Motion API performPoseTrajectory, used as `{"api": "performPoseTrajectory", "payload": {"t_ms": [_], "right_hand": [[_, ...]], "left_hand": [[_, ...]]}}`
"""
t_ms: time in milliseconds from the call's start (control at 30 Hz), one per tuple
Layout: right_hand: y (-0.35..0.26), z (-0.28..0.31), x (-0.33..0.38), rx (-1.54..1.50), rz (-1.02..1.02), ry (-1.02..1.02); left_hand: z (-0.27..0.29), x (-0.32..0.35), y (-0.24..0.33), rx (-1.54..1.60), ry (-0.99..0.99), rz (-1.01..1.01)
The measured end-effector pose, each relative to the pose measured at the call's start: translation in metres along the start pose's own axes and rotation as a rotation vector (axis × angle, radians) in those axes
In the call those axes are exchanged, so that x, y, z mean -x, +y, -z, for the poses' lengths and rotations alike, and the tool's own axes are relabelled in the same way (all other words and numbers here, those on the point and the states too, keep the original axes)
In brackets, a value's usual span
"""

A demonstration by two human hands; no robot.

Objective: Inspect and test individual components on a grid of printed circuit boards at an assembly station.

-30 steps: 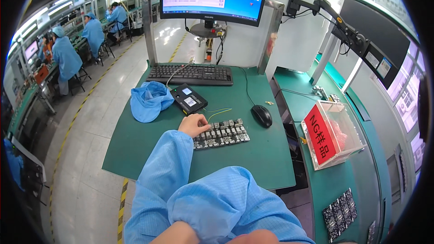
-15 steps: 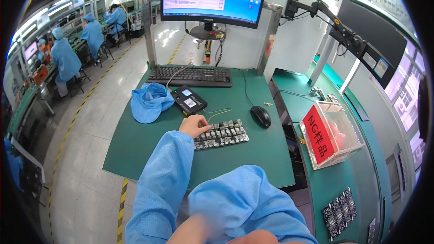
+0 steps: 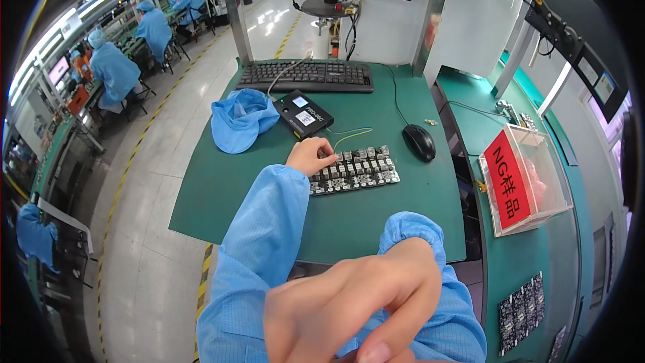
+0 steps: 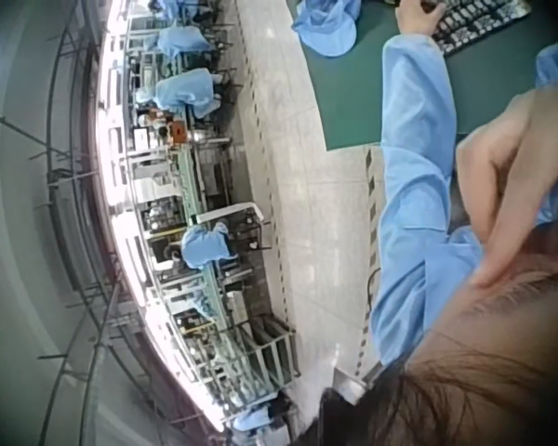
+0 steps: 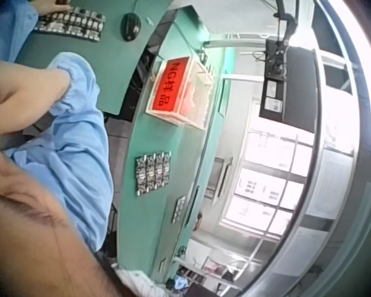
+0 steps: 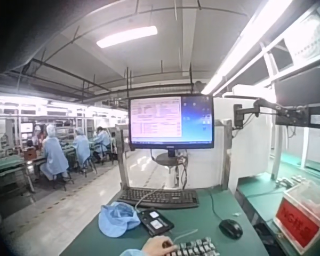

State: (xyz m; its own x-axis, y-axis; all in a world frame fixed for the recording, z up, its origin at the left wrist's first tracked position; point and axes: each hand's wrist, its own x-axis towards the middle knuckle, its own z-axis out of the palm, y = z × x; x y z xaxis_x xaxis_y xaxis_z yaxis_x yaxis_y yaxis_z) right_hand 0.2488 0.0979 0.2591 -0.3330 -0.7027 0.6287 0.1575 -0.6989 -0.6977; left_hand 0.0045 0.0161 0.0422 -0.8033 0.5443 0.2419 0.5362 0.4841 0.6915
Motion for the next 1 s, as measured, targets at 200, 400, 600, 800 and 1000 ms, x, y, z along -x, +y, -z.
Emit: {"api": "performPoseTrajectory", "payload": {"t_ms": [200, 400, 600, 800, 1000], "right_hand": [[0.020, -0.005, 0.009, -0.263, 0.150, 0.168], [-0.005, 0.041, -0.002, 0.192, 0.101, -0.274], [0.022, -0.006, 0.014, -0.139, 0.308, 0.190], [-0.018, 0.038, -0.003, 0.143, 0.293, -0.146], [0.021, -0.010, 0.006, 0.088, 0.405, 0.129]], "left_hand": [[-0.005, -0.002, 0.002, -0.031, 0.003, -0.059], [0.002, 0.004, 0.002, -0.001, -0.038, -0.003], [-0.005, -0.003, 0.006, -0.004, -0.026, -0.034], [0.001, 0.003, 0.002, -0.014, -0.028, -0.025], [-0.004, -0.006, 0.009, 0.000, -0.060, -0.033]]}}
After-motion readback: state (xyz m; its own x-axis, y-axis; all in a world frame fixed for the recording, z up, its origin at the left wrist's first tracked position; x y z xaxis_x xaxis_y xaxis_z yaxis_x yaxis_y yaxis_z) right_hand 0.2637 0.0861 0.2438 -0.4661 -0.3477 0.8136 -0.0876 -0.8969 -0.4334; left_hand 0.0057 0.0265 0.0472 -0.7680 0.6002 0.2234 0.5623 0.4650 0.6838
